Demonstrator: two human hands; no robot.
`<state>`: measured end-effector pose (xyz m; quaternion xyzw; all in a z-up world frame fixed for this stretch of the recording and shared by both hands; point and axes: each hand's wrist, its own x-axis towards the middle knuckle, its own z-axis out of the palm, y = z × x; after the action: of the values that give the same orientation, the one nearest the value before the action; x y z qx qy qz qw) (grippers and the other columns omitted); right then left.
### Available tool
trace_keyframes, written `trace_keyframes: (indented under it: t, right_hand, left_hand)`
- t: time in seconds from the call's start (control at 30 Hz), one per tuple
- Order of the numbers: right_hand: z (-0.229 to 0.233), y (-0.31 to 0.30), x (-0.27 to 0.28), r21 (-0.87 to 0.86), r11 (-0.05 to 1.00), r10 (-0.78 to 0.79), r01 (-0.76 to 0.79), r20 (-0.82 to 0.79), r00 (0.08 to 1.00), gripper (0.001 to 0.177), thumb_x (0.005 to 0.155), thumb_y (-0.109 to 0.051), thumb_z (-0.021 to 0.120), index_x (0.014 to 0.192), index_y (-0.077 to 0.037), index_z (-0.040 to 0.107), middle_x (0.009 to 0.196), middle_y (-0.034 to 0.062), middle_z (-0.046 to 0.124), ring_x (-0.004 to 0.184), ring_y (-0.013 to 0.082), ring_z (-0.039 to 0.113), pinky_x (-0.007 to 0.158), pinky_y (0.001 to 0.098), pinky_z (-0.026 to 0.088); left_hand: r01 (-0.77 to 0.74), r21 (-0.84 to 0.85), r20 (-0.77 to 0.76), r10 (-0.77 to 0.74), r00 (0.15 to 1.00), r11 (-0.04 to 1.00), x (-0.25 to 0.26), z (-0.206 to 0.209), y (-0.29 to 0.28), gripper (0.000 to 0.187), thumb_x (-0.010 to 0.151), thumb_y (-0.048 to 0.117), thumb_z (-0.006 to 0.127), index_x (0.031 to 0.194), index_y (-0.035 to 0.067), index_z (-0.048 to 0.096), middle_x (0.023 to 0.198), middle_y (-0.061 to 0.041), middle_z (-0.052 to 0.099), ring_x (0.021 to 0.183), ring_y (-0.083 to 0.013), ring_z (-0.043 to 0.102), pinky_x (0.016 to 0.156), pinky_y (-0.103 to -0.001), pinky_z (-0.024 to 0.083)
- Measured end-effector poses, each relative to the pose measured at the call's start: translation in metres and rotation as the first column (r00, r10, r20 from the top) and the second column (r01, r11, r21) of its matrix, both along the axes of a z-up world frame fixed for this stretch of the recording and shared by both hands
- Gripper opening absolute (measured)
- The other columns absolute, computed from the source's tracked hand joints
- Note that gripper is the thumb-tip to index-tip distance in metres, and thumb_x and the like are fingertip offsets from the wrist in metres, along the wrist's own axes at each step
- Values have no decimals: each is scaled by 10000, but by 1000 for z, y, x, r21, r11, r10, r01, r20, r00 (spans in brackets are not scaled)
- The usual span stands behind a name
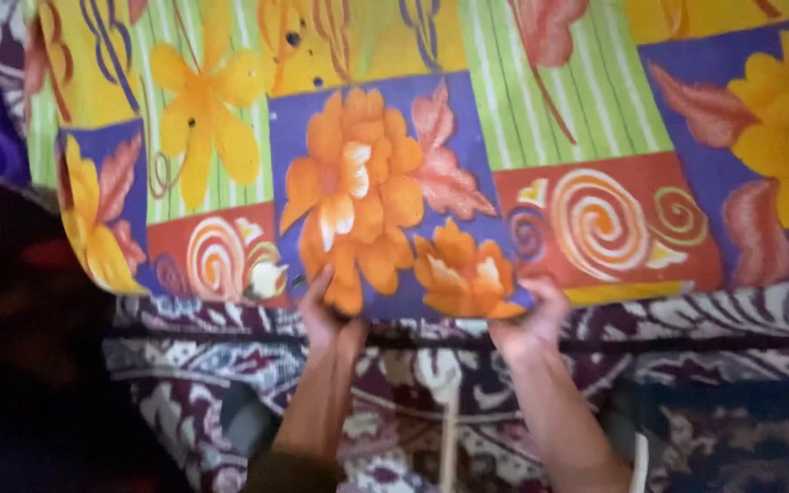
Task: Smoothing and tucking a patterned bedsheet onto a mattress.
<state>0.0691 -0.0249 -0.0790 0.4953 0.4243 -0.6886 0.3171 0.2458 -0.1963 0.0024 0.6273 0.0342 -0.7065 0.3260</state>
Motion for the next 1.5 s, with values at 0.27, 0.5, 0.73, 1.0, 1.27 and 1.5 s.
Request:
trace_keyframes:
  t: [0.27, 0.5, 0.73, 1.0, 1.27, 1.5]
  right_hand:
    - [44, -24, -8, -267, 950, 175, -162, 26, 984, 501, 614, 46, 554, 1073, -109, 683, 1170, 88, 736, 1126, 315, 691, 1075, 491, 524]
    - [27, 53, -50, -124, 951, 278, -283, -55, 959, 213, 792, -151, 698, 965, -177, 577, 980, -29, 574, 1063, 227, 532, 1080, 503, 402]
    - [38, 24, -121, -13, 977, 214, -214, 3, 977, 602, 651, -174, 733, 1224, -75, 575, 1222, 143, 646, 1207, 337, 614, 1092, 549, 450]
    - [-27, 80, -140, -252, 958, 147, -138, 17, 989, 605, 510, 94, 524, 1107, 44, 616, 1056, 226, 723, 1023, 418, 721, 991, 571, 545]
    - [74, 151, -244, 2, 952, 303, -307, -172, 937, 103, 943, -295, 660, 1039, -303, 622, 854, -56, 611, 996, 167, 690, 1020, 391, 530]
    - [-36, 170, -305, 102, 981, 195, -166, -506, 841, 253, 523, -3, 527, 555, -188, 357, 602, -75, 359, 567, 88, 380, 583, 199, 332]
  left_hand:
    - [40, -61, -192, -51, 980, 997, 58, -110, -8, 487, 773, 64, 795, 1241, -4, 681, 1177, -229, 717, 1083, -416, 711, 1021, -536, 533]
    - [-21, 129, -4, 21, 1000, 991, -12, -16, 40, 588, 774, 536, 853, 1199, 219, 598, 1238, -2, 608, 1091, -259, 660, 915, -421, 617]
    - [34, 79, -163, -21, 986, 996, -94, -65, 88, 604, 837, 311, 788, 1354, 104, 552, 1366, -119, 530, 1261, -341, 582, 1062, -482, 533]
    - [15, -130, -338, -58, 939, 991, -61, -127, 93, 222, 820, 29, 737, 1035, 81, 752, 1102, -164, 769, 1098, -342, 727, 1112, -588, 459]
    - [-127, -242, -260, 62, 964, 962, -64, -52, 113, 461, 941, 374, 659, 1318, 108, 660, 1328, -131, 683, 1271, -300, 625, 1104, -452, 485]
    - [-175, -195, -186, 139, 973, 965, -68, -105, 70, 635, 604, -40, 582, 1208, 121, 697, 1138, -55, 738, 1078, -279, 689, 1083, -517, 526]
